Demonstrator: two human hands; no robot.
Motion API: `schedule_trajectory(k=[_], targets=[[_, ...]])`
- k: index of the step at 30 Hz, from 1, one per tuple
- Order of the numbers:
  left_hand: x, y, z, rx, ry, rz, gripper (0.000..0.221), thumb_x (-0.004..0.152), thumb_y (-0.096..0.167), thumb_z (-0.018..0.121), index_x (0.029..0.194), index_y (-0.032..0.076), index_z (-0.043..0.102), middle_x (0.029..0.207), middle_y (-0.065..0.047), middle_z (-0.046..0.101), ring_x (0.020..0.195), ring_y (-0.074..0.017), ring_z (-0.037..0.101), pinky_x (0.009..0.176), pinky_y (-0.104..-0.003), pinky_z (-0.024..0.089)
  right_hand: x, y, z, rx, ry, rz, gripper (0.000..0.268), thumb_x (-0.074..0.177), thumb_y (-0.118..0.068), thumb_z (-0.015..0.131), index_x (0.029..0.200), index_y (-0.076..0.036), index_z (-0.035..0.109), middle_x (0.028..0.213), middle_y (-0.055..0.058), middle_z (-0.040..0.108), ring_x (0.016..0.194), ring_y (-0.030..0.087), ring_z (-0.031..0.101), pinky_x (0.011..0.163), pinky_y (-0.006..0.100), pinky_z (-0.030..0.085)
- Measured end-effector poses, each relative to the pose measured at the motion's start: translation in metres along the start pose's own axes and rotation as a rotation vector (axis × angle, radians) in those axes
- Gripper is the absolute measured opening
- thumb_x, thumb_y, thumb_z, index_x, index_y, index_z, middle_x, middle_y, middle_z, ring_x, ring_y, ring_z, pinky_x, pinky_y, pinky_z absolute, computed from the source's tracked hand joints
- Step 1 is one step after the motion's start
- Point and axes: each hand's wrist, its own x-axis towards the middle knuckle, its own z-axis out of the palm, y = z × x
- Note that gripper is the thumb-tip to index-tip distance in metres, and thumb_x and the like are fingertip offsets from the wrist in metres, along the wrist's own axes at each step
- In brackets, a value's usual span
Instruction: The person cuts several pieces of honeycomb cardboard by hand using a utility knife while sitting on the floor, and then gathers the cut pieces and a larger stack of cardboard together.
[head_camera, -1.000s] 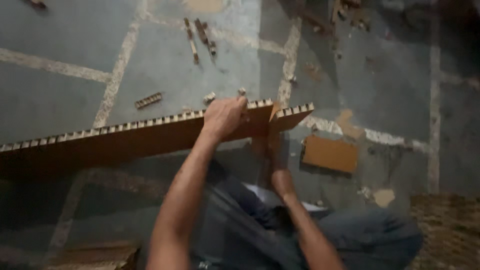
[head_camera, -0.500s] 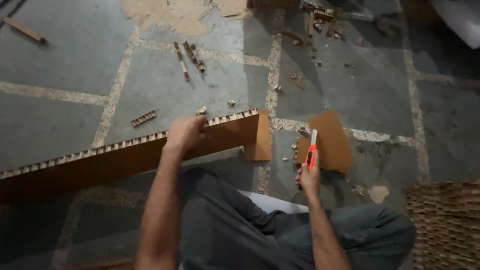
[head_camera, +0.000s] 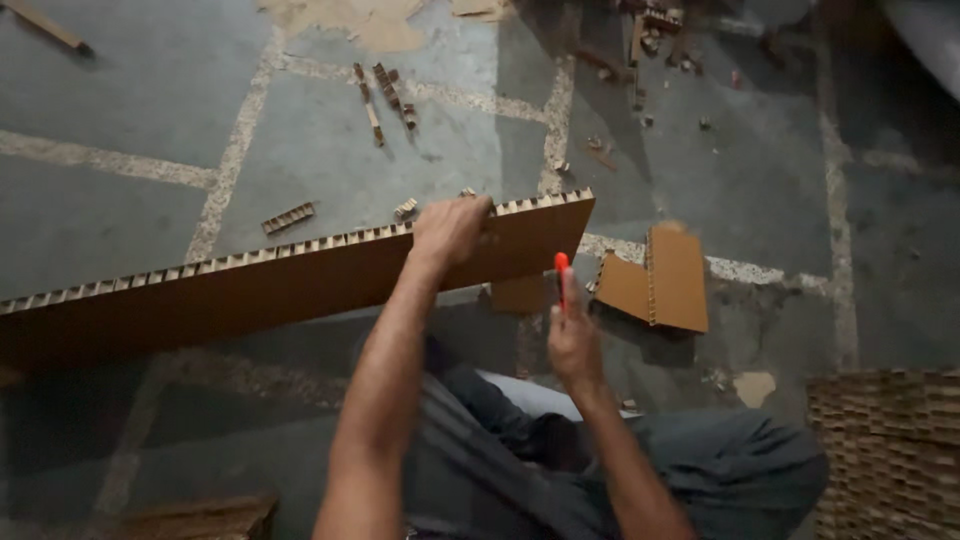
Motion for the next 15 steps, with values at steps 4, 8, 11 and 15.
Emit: schedule_trajectory(k=[4,8,11,15], targets=[[0.008,-0.005,0.005,0.013,0.010,0.013,0.040,0.083,0.041,0.080,0.105,0.012,0.064,0.103,-0.011,0.073,0.102,-0.0352,0.069,0.081,-0.051,0.054,0.014,-0.014,0.012,0.076,-0.024,-0.101,0.067,0.104,-0.013,0.049,0.165,-0.026,0.023,0.130,0.025,0.069,0.102,0.047,0.069,0.077,0.053,0.057],[0.007,-0.006,0.007,-0.018,0.027,-0.012,0.035,0.084,0.038,0.079,0.105,0.014,0.065,0.101,-0.011,0.073,0.099,-0.0356,0.070,0.080,-0.050,0.054,0.022,-0.016,0.021,-0.008,-0.190,0.165,0.066,0.105,-0.018,0.051,0.163,-0.034,0.024,0.121,0.022,0.071,0.089,0.043,0.073,0.073,0.052,0.058],[0.008,-0.007,0.006,0.007,0.045,0.023,0.039,0.082,0.039,0.081,0.103,0.012,0.064,0.100,-0.012,0.073,0.098,-0.0357,0.070,0.079,-0.051,0.054,0.023,-0.013,0.025,-0.040,-0.150,0.083,0.065,0.106,-0.017,0.051,0.162,-0.035,0.023,0.120,0.022,0.072,0.088,0.044,0.073,0.072,0.051,0.059],[0.010,-0.006,0.003,-0.006,0.011,0.005,0.038,0.082,0.039,0.080,0.104,0.012,0.065,0.100,-0.011,0.074,0.099,-0.0346,0.070,0.080,-0.050,0.054,0.029,-0.015,0.024,-0.082,-0.209,0.141,0.066,0.106,-0.018,0.050,0.163,-0.035,0.021,0.107,0.021,0.073,0.085,0.041,0.073,0.070,0.050,0.060]])
